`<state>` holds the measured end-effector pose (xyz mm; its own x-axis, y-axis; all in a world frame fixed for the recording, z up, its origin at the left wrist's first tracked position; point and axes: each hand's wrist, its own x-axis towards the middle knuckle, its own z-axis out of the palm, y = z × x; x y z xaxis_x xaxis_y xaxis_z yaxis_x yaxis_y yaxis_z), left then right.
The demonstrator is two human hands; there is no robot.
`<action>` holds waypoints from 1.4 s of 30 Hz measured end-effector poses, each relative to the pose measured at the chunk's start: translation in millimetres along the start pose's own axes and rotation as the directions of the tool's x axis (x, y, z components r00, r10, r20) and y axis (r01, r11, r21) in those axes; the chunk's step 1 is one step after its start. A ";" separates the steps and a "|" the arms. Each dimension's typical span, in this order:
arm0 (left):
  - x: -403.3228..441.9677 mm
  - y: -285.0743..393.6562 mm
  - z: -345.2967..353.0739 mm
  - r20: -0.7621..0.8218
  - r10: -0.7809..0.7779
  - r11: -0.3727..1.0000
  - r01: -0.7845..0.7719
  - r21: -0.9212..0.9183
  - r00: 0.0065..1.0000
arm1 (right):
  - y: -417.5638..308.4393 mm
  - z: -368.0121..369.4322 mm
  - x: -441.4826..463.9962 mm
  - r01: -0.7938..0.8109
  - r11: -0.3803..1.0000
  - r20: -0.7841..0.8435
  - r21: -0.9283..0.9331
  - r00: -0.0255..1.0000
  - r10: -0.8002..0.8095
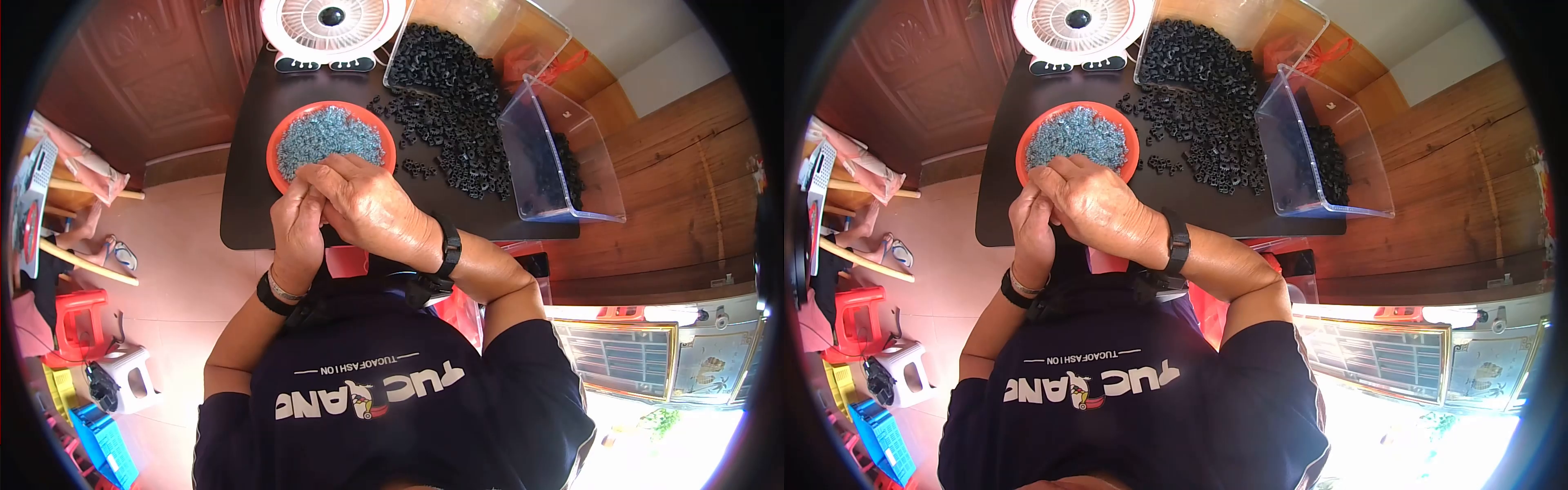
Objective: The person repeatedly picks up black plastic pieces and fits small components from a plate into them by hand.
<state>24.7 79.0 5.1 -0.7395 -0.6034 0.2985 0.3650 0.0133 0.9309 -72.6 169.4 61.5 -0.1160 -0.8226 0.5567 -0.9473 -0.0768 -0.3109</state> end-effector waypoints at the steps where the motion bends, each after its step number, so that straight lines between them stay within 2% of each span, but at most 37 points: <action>1: -0.5 -0.9 0.1 -0.005 0.000 1.000 -0.001 -0.005 1.000 | 0.6 0.5 -0.5 0.002 1.000 0.016 -0.009 1.000 -0.002; 6: -2.2 -8.2 -6.3 0.012 0.022 0.999 -0.023 0.046 1.000 | 1.0 1.8 -1.8 0.037 0.999 0.025 -0.002 0.999 -0.037; 10: -0.1 -6.1 -3.8 0.000 0.061 0.998 -0.061 0.006 0.998 | 2.5 1.5 0.3 0.108 0.992 -0.015 -0.061 0.994 -0.109; 13: 0.9 -11.1 -4.8 -0.030 0.065 0.998 -0.066 -0.016 0.997 | 0.1 -0.4 0.5 0.121 0.986 0.019 -0.113 0.993 -0.120; 15: -1.7 -7.3 -4.2 -0.045 0.020 0.999 -0.022 -0.045 0.999 | 1.0 0.8 0.7 0.139 0.985 -0.023 -0.100 0.990 -0.142; 18: -1.0 -5.2 -2.8 -0.070 0.054 0.997 -0.058 -0.049 0.996 | 2.9 0.6 1.9 0.154 0.985 -0.053 -0.083 0.986 -0.159; 21: 1.0 -3.9 4.0 -0.130 0.049 0.989 -0.066 -0.135 0.990 | 2.1 -2.2 4.2 0.128 0.988 -0.090 -0.085 0.987 -0.135; 24: 0.3 -14.9 -14.0 -0.001 0.077 0.994 -0.077 -0.081 0.997 | 3.6 -7.9 4.9 0.117 0.985 -0.086 -0.128 0.988 -0.128; 27: 3.3 -12.0 -6.4 -0.006 0.011 0.986 -0.011 -0.165 1.000 | 9.7 -9.9 4.4 0.127 0.973 -0.085 -0.193 0.986 -0.146; 30: 2.8 -6.2 -6.6 0.135 -0.052 0.992 0.067 -0.108 0.989 | 14.9 -14.5 3.9 0.139 0.961 -0.053 -0.240 0.986 -0.156; 34: 5.3 -2.0 -7.8 0.192 -0.073 0.997 0.079 -0.025 0.979 | 19.8 -14.0 0.0 0.125 0.962 -0.015 -0.243 0.991 -0.132; 37: 3.6 -1.7 -5.4 0.164 -0.142 0.990 0.139 0.029 0.976 | 25.1 -7.5 -3.5 0.130 0.967 -0.054 -0.219 0.988 -0.145; 42: 2.7 -3.7 -1.1 0.151 -0.144 0.990 0.142 0.021 0.978 | 30.4 1.0 -12.8 0.137 0.968 -0.048 -0.212 0.988 -0.150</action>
<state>21.9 76.5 2.3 -0.8612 -0.4715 0.1898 0.2442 -0.0564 0.9681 -99.6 177.0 44.1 0.0131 -0.7736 0.6336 -0.9958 -0.0674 -0.0618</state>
